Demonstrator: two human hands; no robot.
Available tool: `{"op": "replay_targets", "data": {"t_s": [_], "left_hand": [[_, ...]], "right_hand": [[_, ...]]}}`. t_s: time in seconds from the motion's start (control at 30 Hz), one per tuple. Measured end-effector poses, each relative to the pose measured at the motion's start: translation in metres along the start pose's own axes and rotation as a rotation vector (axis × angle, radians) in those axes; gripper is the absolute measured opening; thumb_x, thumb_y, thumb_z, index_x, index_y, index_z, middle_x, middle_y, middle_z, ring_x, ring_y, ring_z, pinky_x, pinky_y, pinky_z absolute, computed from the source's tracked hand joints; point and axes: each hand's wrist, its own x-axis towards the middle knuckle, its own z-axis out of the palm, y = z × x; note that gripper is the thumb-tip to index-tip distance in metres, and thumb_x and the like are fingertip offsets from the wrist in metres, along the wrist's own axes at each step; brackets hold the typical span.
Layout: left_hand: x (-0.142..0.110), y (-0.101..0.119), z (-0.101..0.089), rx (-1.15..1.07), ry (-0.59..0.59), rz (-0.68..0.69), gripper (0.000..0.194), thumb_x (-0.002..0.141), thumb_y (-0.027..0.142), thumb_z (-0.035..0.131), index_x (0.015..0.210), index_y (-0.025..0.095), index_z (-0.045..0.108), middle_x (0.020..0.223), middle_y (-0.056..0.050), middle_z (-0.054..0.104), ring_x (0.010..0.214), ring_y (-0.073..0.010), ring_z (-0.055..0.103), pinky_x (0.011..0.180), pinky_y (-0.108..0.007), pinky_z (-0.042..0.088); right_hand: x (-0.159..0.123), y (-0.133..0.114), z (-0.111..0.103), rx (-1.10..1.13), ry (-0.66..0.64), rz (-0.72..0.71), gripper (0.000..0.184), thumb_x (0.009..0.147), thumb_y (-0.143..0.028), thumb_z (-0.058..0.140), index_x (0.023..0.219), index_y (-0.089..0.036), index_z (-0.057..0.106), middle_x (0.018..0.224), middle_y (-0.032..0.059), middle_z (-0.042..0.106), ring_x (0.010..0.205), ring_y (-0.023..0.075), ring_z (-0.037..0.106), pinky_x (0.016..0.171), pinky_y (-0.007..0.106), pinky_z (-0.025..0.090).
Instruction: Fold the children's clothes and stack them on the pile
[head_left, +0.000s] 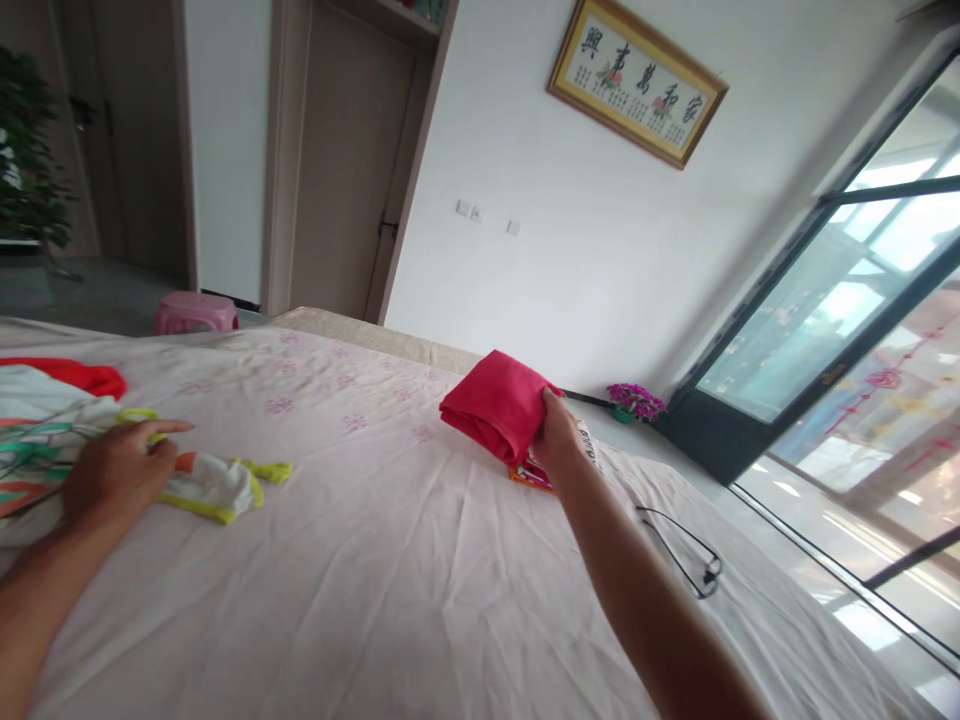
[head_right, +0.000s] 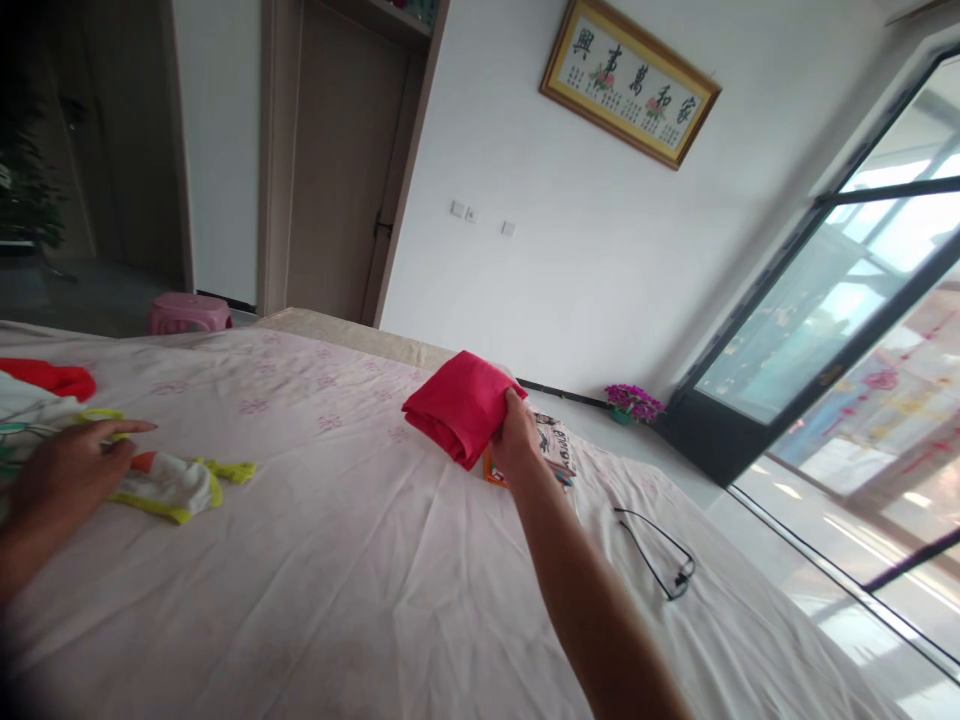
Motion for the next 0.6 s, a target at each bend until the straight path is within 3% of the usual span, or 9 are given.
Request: {"op": "replay_targets", "data": {"t_s": [0.1, 0.2, 0.3, 0.37, 0.43, 0.5, 0.6], "left_hand": [[-0.002, 0.002, 0.001, 0.016, 0.034, 0.060, 0.037, 0.086, 0.030, 0.043, 0.115, 0.025, 0.067, 0.106, -0.001, 0.064, 0.080, -0.0151, 0.051, 0.072, -0.021, 0.036], [-0.002, 0.001, 0.002, -0.007, 0.093, 0.080, 0.036, 0.088, 0.029, 0.043, 0.114, 0.024, 0.067, 0.101, 0.001, 0.065, 0.085, -0.0155, 0.053, 0.079, -0.022, 0.040], [-0.004, 0.003, 0.000, 0.046, 0.194, 0.147, 0.034, 0.088, 0.025, 0.043, 0.113, 0.021, 0.067, 0.104, -0.002, 0.065, 0.097, -0.0172, 0.054, 0.090, -0.027, 0.041], [-0.008, 0.009, -0.003, 0.057, 0.281, 0.239, 0.035, 0.089, 0.023, 0.043, 0.114, 0.020, 0.066, 0.108, -0.003, 0.064, 0.105, -0.0173, 0.053, 0.100, -0.030, 0.038], [-0.017, 0.022, -0.004, 0.008, 0.335, 0.357, 0.035, 0.090, 0.021, 0.041, 0.114, 0.019, 0.066, 0.113, -0.003, 0.064, 0.110, -0.0171, 0.053, 0.105, -0.032, 0.034], [-0.030, 0.040, -0.003, -0.081, 0.304, 0.459, 0.035, 0.090, 0.020, 0.039, 0.111, 0.019, 0.067, 0.115, -0.003, 0.064, 0.110, -0.0173, 0.055, 0.103, -0.029, 0.036], [-0.060, 0.074, 0.008, -0.201, 0.064, 0.529, 0.032, 0.086, 0.018, 0.040, 0.101, 0.020, 0.068, 0.107, -0.003, 0.069, 0.099, -0.0171, 0.063, 0.089, -0.025, 0.043]], "right_hand": [[-0.027, 0.059, 0.014, 0.059, -0.078, 0.143, 0.015, 0.090, -0.036, 0.050, 0.095, -0.023, 0.055, 0.082, 0.0018, 0.067, 0.078, 0.0180, 0.066, 0.068, 0.030, 0.057], [-0.046, 0.100, -0.002, -0.396, -0.055, 0.219, 0.023, 0.088, -0.033, 0.045, 0.103, -0.021, 0.058, 0.092, 0.0082, 0.070, 0.088, 0.0219, 0.068, 0.071, 0.034, 0.057], [-0.055, 0.112, -0.034, -0.579, 0.004, 0.202, 0.038, 0.080, -0.030, 0.050, 0.115, -0.017, 0.059, 0.108, 0.0127, 0.068, 0.103, 0.0257, 0.065, 0.084, 0.040, 0.054], [-0.058, 0.108, -0.050, -0.763, -0.013, 0.033, 0.044, 0.079, -0.031, 0.050, 0.120, -0.018, 0.059, 0.122, 0.0131, 0.064, 0.116, 0.0267, 0.058, 0.095, 0.042, 0.049], [-0.064, 0.101, -0.054, -0.950, -0.180, -0.171, 0.044, 0.082, -0.035, 0.050, 0.122, -0.019, 0.061, 0.129, 0.0115, 0.061, 0.122, 0.0267, 0.054, 0.103, 0.043, 0.043], [-0.074, 0.094, -0.048, -1.046, -0.479, -0.284, 0.047, 0.084, -0.038, 0.054, 0.127, -0.021, 0.060, 0.133, 0.0102, 0.060, 0.125, 0.0264, 0.052, 0.106, 0.043, 0.039], [-0.096, 0.090, -0.031, -1.179, -0.854, -0.364, 0.071, 0.077, -0.044, 0.070, 0.142, -0.024, 0.049, 0.146, 0.0095, 0.050, 0.136, 0.0285, 0.041, 0.113, 0.044, 0.031]]}}
